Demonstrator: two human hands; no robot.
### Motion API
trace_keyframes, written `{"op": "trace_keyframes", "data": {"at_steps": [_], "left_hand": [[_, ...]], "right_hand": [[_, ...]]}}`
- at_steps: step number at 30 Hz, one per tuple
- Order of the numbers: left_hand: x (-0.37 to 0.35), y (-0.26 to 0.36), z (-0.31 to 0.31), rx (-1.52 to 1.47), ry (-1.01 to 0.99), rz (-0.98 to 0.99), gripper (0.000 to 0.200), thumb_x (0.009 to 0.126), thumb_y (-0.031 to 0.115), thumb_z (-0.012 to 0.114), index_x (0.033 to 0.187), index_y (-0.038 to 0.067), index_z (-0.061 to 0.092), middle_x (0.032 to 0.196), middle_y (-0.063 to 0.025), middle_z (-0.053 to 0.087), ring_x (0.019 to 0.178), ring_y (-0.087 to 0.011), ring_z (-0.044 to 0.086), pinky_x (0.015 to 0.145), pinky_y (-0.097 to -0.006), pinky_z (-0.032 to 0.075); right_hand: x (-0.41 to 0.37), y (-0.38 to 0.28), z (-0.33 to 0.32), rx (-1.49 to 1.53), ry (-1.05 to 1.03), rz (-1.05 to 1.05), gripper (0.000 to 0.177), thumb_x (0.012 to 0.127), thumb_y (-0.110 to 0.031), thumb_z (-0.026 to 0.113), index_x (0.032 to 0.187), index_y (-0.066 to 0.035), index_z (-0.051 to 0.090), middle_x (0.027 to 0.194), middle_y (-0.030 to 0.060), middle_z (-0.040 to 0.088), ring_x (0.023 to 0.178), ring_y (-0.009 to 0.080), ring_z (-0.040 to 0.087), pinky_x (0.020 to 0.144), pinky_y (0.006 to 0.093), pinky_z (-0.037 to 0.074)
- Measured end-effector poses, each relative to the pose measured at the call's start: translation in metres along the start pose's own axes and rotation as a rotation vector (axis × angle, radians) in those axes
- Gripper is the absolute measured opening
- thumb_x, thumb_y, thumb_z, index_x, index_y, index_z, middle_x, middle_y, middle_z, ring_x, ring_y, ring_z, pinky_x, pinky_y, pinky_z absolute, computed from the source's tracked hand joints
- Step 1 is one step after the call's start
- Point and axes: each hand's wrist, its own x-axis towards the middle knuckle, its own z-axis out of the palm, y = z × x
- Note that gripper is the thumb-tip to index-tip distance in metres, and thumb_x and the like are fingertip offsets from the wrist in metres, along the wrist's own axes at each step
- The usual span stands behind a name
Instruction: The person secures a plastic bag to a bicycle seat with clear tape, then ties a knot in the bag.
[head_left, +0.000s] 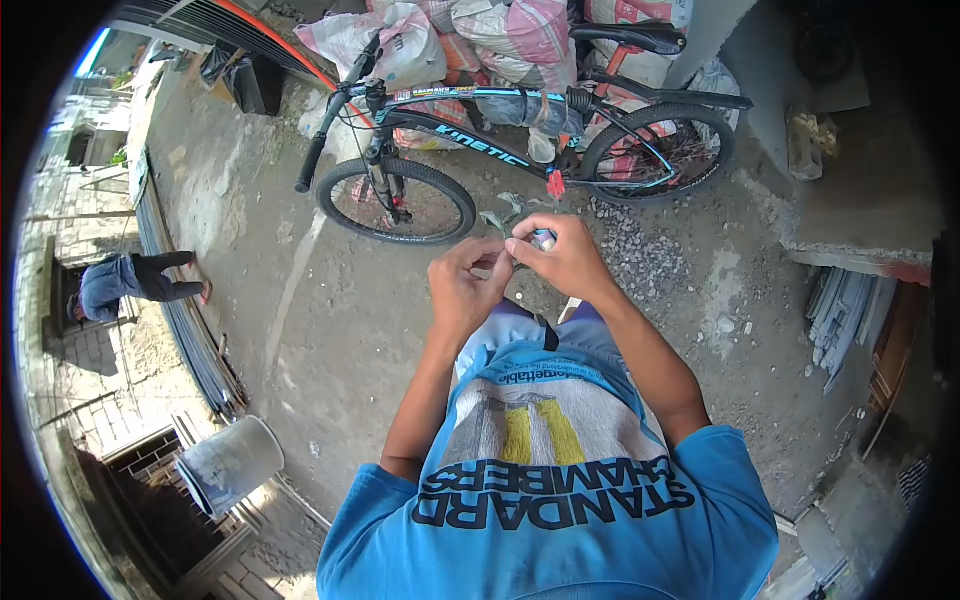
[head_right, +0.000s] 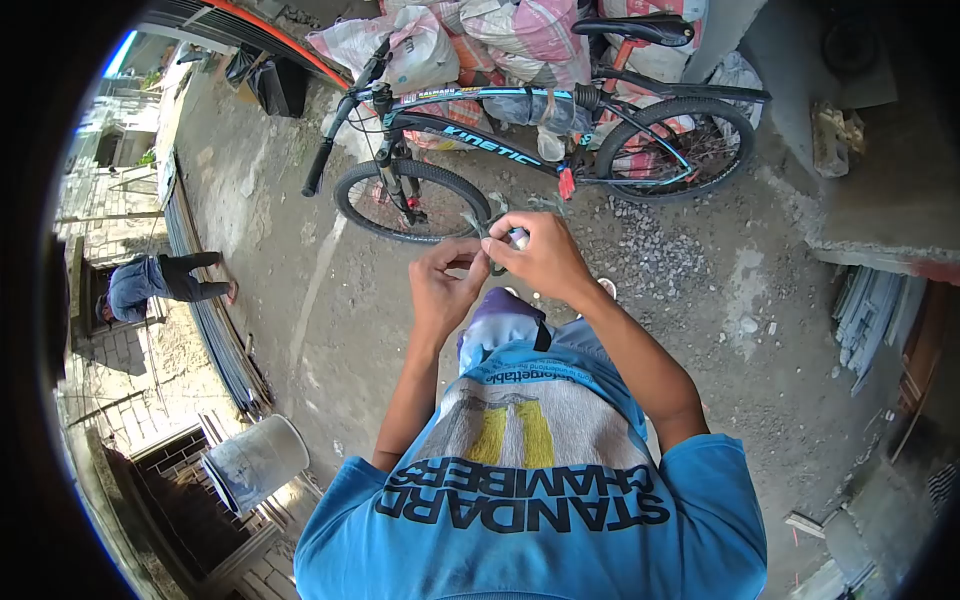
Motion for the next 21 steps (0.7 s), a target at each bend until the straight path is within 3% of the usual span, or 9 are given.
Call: {"op": "trace_keyframes", "data": {"at_steps": [2,6,8,9,12,18,21], "left_hand": [[-0.007,-0.008,-0.003,0.033,0.032,0.020,0.011,0.075,0.007,0.067,0.085,0.003,0.070,0.077,-0.0106,0.068,0.068,-0.0195,0.069,0.059,-0.0309,0.053],[-0.017,-0.019,-0.013,0.203,0.122,0.269,0.012,0.075,0.002,0.066,0.087,0.002,0.070,0.078,-0.0102,0.068,0.069,-0.0152,0.067,0.057,-0.0272,0.053],[-0.024,-0.034,-0.021,0.089,0.118,0.159,0.009,0.077,0.004,0.067,0.085,0.001,0.070,0.078,-0.0083,0.068,0.068,-0.0145,0.066,0.057,-0.0267,0.052],[-0.028,-0.041,-0.024,0.025,0.111,0.103,0.007,0.079,0.004,0.067,0.085,0.001,0.070,0.078,-0.0074,0.068,0.068,-0.0142,0.066,0.057,-0.0264,0.052],[-0.033,-0.063,-0.036,-0.594,0.113,-0.265,0.010,0.083,0.010,0.068,0.085,0.000,0.069,0.077,-0.0038,0.067,0.070,-0.0104,0.064,0.060,-0.0239,0.051],[-0.029,-0.093,-0.076,-0.289,-0.024,-0.355,0.017,0.088,0.012,0.064,0.090,-0.004,0.066,0.077,-0.0040,0.066,0.071,-0.0070,0.060,0.065,-0.0210,0.049],[-0.026,-0.114,-0.079,-0.334,0.047,-0.217,0.016,0.090,0.011,0.062,0.091,-0.004,0.066,0.078,-0.0040,0.066,0.069,-0.0081,0.060,0.064,-0.0220,0.050]], "right_hand": [[0.006,0.005,0.003,-0.023,-0.118,0.000,0.024,0.074,-0.022,0.068,0.084,0.000,0.068,0.068,0.0091,0.063,0.058,0.0129,0.056,0.056,0.0291,0.044],[0.013,-0.009,0.010,-0.123,-0.212,-0.011,0.025,0.074,-0.019,0.068,0.086,0.003,0.068,0.075,0.0125,0.066,0.065,0.0173,0.062,0.062,0.0313,0.047],[0.013,-0.011,0.026,-0.150,-0.245,-0.020,0.024,0.075,-0.016,0.067,0.088,0.004,0.067,0.081,0.0146,0.069,0.075,0.0190,0.065,0.071,0.0309,0.049],[0.013,-0.009,0.035,-0.157,-0.218,-0.058,0.023,0.075,-0.017,0.066,0.087,0.003,0.068,0.081,0.0150,0.068,0.073,0.0227,0.065,0.069,0.0337,0.049],[0.016,-0.002,0.064,-0.232,-0.155,-0.168,0.021,0.074,-0.018,0.064,0.084,0.000,0.069,0.079,0.0160,0.067,0.071,0.0313,0.064,0.065,0.0398,0.050],[0.019,-0.012,0.114,-0.476,-0.094,-0.232,0.017,0.074,-0.016,0.065,0.082,-0.001,0.067,0.078,0.0162,0.065,0.070,0.0357,0.062,0.064,0.0426,0.049],[0.023,-0.011,0.133,-0.404,-0.080,-0.190,0.017,0.074,-0.014,0.064,0.082,0.000,0.066,0.075,0.0164,0.065,0.064,0.0330,0.062,0.059,0.0412,0.047]]}}
